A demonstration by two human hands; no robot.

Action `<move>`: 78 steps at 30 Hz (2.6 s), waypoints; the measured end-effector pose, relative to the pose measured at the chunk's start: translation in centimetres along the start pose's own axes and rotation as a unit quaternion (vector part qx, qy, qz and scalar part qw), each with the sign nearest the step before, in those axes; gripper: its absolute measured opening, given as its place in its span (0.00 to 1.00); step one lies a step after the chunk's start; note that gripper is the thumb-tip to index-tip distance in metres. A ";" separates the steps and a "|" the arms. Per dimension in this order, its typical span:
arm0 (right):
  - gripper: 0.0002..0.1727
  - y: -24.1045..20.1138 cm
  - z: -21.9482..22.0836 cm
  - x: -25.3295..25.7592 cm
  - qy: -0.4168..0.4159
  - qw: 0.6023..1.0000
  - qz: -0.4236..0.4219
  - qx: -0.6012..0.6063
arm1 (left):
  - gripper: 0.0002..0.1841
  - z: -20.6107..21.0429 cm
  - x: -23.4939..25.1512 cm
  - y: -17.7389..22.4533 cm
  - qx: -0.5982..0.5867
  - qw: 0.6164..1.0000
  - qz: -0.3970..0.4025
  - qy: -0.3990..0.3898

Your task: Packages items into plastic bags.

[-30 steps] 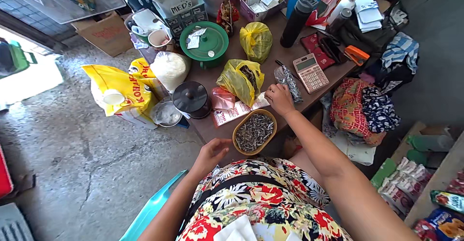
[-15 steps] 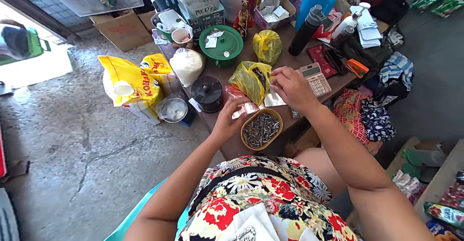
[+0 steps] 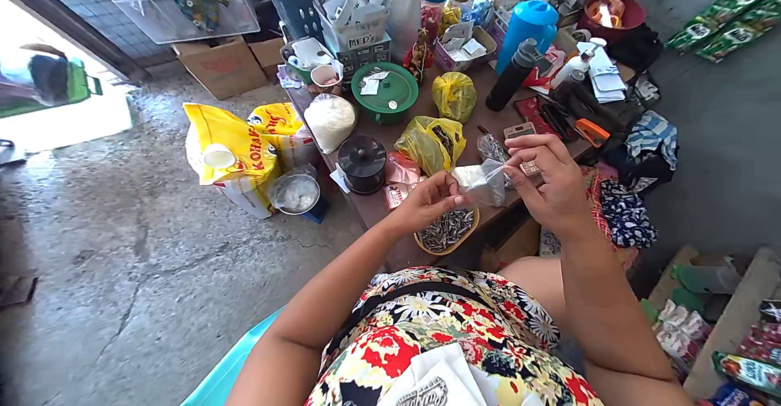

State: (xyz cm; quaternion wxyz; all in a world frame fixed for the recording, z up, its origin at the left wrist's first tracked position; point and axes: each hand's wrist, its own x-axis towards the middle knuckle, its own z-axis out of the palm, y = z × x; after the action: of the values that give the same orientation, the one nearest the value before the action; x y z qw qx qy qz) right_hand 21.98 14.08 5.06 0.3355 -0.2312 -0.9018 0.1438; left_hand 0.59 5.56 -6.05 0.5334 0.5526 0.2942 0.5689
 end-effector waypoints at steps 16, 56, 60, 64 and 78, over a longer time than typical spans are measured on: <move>0.15 2.4 -0.4 -10.0 0.183 0.954 0.237 -0.008 | 0.10 0.2 -5.8 1.3 -0.009 0.968 -0.172 0.182; 0.05 -9.5 11.8 -7.6 0.043 0.740 0.380 0.554 | 0.14 2.9 -9.1 2.4 -0.108 0.947 -0.088 0.291; 0.10 -8.8 11.8 -7.6 0.088 0.588 0.459 0.660 | 0.11 2.5 -9.6 2.2 0.033 0.960 -0.094 0.260; 0.14 -8.3 11.9 -7.9 0.077 0.533 0.468 0.701 | 0.10 2.7 -9.5 1.7 0.086 0.949 -0.081 0.292; 0.05 -7.4 13.2 -8.2 0.095 0.871 0.346 0.336 | 0.13 2.3 -9.2 2.4 -0.079 0.975 -0.093 0.183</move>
State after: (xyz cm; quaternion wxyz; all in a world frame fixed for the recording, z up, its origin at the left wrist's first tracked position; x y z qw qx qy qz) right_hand 16.22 2.19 -6.03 0.4060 -0.4146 -0.6249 0.5222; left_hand 0.41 -4.25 -6.29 0.5627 0.3655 0.3915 0.6297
